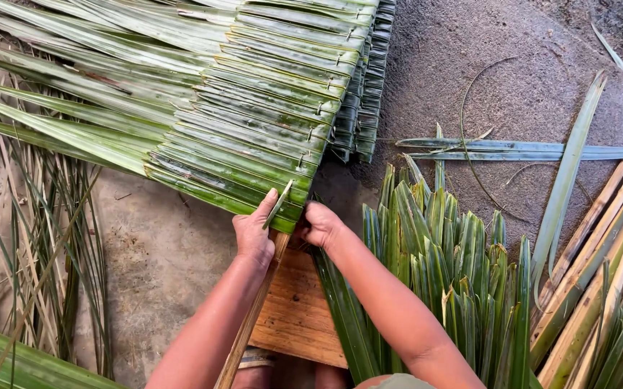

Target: Weaving palm leaves onto a wooden frame to create a thatched panel

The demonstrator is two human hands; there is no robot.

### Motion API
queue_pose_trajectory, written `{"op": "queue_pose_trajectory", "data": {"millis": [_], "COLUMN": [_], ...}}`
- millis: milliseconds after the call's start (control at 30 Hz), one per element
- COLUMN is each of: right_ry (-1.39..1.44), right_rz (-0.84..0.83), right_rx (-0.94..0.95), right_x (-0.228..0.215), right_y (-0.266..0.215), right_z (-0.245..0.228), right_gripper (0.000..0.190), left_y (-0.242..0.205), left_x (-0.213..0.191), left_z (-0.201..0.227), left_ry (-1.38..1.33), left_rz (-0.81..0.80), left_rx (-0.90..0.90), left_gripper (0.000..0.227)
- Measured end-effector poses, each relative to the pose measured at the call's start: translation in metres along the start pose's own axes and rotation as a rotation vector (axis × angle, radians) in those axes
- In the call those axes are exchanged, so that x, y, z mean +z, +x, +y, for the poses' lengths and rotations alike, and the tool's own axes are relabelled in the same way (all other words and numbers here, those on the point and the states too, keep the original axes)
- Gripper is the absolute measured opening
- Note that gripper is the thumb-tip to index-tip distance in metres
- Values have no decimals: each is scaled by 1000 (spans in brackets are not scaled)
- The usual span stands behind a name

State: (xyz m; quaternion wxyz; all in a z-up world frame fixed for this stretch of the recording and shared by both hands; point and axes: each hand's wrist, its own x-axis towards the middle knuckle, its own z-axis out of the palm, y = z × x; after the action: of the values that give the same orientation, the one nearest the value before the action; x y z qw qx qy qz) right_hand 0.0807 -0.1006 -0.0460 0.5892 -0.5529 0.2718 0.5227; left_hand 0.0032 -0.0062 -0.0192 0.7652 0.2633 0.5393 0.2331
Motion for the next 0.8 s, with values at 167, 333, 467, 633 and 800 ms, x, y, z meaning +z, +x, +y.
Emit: {"op": "queue_pose_trajectory", "data": {"millis": [167,333,467,633,800], "right_ry": [-176,-789,-1201,-1283,-1144], "right_rz": [154,298,345,128,-77], "right_rx": [-218,-1246,-1580,-2020,-1875], "right_x": [-36,-11,-8,-8,21], "right_y": [-6,-52,-37,-45,-72], "right_z": [14,21,20,41,31], "right_gripper": [21,13,3,18,11], "left_y": [35,58,74,68,91], "left_x": [-9,-20,-26,-32,-40], "left_z": [-35,-69,-86,-87,-105], "left_ry": [-4,10,-67,2,116], "left_rz": [5,4,-17,72,65], "left_rx": [-7,0,-8,7,-19], "left_gripper": [38,44,36,38,35]}}
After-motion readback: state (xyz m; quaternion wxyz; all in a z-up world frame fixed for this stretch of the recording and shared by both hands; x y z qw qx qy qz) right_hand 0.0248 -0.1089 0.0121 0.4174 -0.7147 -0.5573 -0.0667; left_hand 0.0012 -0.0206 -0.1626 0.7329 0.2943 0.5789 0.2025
